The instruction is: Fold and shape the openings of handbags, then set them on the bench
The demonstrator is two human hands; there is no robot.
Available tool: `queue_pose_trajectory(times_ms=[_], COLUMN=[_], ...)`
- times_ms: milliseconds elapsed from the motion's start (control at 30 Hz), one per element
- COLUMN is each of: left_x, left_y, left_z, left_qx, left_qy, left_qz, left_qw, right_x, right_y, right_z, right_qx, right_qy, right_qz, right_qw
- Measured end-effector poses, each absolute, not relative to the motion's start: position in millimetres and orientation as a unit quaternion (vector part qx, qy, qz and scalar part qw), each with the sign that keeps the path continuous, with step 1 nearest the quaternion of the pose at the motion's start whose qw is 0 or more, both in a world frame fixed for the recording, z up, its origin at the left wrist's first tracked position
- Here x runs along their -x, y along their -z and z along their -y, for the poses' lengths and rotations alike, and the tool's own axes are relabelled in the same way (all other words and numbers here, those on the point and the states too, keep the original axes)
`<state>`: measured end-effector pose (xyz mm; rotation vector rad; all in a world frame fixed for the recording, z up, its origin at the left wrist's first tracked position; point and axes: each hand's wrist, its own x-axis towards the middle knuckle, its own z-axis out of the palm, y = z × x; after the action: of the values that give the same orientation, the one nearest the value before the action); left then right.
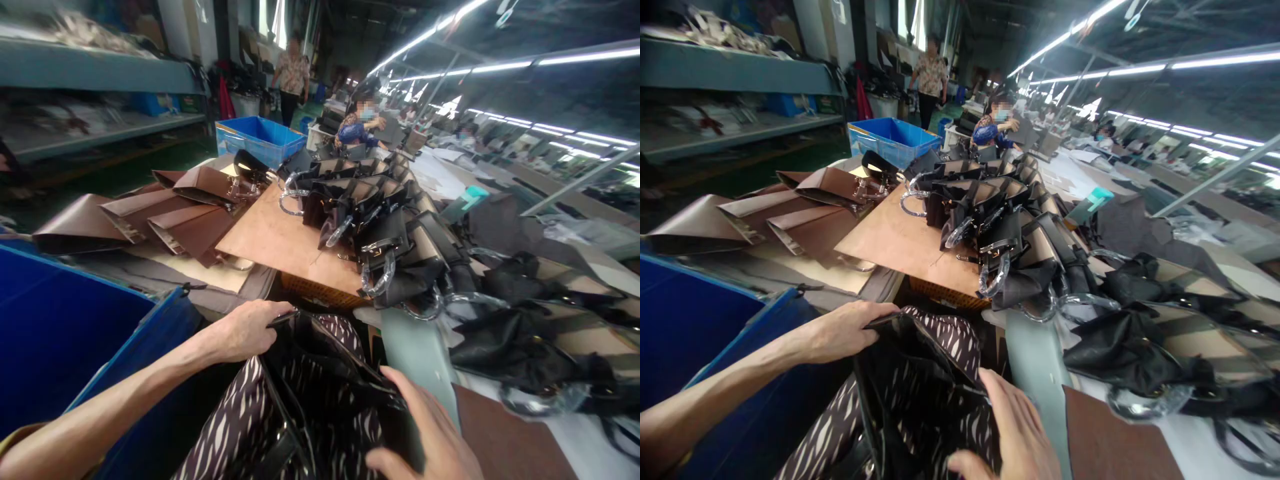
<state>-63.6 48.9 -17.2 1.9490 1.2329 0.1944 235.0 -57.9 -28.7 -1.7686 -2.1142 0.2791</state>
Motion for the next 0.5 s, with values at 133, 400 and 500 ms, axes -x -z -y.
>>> queue_pose_trajectory(times_ms=[133,400,500], left_x=[64,46,40], left_y=[13,12,12], left_z=[-55,-59,-58], left_qx=[-0.768,-0.834,-0.854], left_qy=[-0.076,-0.126,-0.140], left_qz=[-0.443,-0.377,-0.346], left_qw=[0.457,0.383,0.363], right_x=[-212,-203,-206], right_y=[26,9,6], right_z=[31,4,-1], right_qx=[0.643,0.662,0.640], right_qy=[-0.055,-0.240,-0.306], right_qz=[0.748,0.703,0.696], right_qw=[0.157,0.096,0.113])
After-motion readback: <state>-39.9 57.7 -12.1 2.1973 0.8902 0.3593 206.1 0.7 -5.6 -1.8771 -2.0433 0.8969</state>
